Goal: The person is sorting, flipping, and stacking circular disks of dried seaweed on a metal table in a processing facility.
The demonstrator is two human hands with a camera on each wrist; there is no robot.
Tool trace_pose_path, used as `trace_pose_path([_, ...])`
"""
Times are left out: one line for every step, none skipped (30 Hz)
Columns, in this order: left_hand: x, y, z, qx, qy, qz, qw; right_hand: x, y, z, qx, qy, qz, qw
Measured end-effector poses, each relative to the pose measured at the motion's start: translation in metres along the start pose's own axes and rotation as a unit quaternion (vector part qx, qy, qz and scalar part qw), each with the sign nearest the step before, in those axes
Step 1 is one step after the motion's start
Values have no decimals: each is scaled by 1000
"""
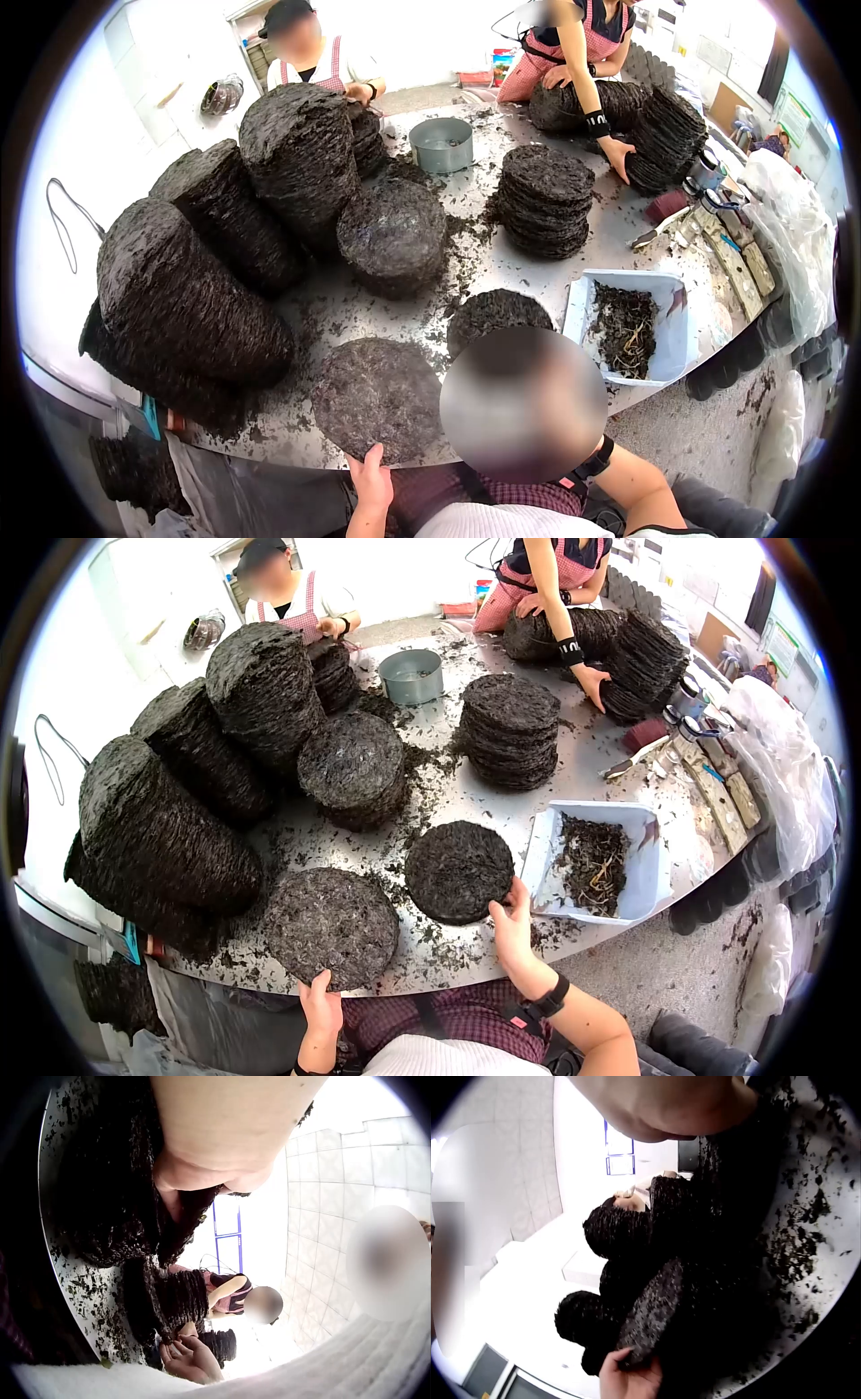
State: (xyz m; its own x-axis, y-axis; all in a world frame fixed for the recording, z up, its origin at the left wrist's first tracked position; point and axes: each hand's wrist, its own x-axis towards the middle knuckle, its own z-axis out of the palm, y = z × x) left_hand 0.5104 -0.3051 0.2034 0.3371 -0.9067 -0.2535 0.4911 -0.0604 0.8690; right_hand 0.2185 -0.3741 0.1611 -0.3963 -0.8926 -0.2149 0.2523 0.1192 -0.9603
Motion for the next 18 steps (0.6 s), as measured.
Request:
trace_pose_path([-1,0,-1,4,3,1,1000,-7,-4,1,18,-7,14,1000])
trace_pose_path([-2,0,-3,8,5,2,1000,-15,-7,3,36,-14,27,999])
trace_pose_path([0,-3,-11,-3,-2,-45,999,-17,-10,7,53,14,44,998])
trace_pose_path([0,-4,-12,-5,-10,-49,999,-14,-14,8,68,20,74,995])
trace_pose_path([0,-4,-11,-8,-18,-52,998,-9,-19,9,82,27,103,991])
trace_pose_path([0,-4,-11,-10,-27,-56,998,-4,-24,10,96,34,133,986])
trace_pose_path([-1,-2,-7,-14,-21,-64,998,2,-29,12,99,35,169,980])
trace_pose_path([0,-2,-6,-14,-22,-62,998,3,-30,13,97,6,140,985])
trace_pose_path([1,-2,-5,-15,-22,-60,998,4,-31,15,93,-24,111,989])
trace_pose_path([1,-3,-4,-16,-21,-59,998,5,-33,17,88,-55,84,991])
trace_pose_path([1,0,-1,-21,-3,-63,998,-7,-49,33,78,-85,11,993])
trace_pose_path([0,5,7,-25,13,-68,997,-15,-50,38,30,-116,-27,992])
trace_pose_path([0,6,10,-29,28,-74,996,-29,-50,47,-44,-120,-90,988])
trace_pose_path([1,4,10,-29,34,-76,996,-41,-59,53,-206,-161,-215,941])
trace_pose_path([2,2,9,-29,40,-77,996,-54,-69,63,-211,-242,-245,915])
trace_pose_path([3,1,7,-30,47,-78,995,-65,-76,68,-256,-331,-227,879])
trace_pose_path([7,-2,2,-21,35,-77,996,-72,-74,73,-283,-366,-310,831])
trace_pose_path([7,-4,2,-29,34,-73,996,-72,-66,76,-279,-369,-364,809])
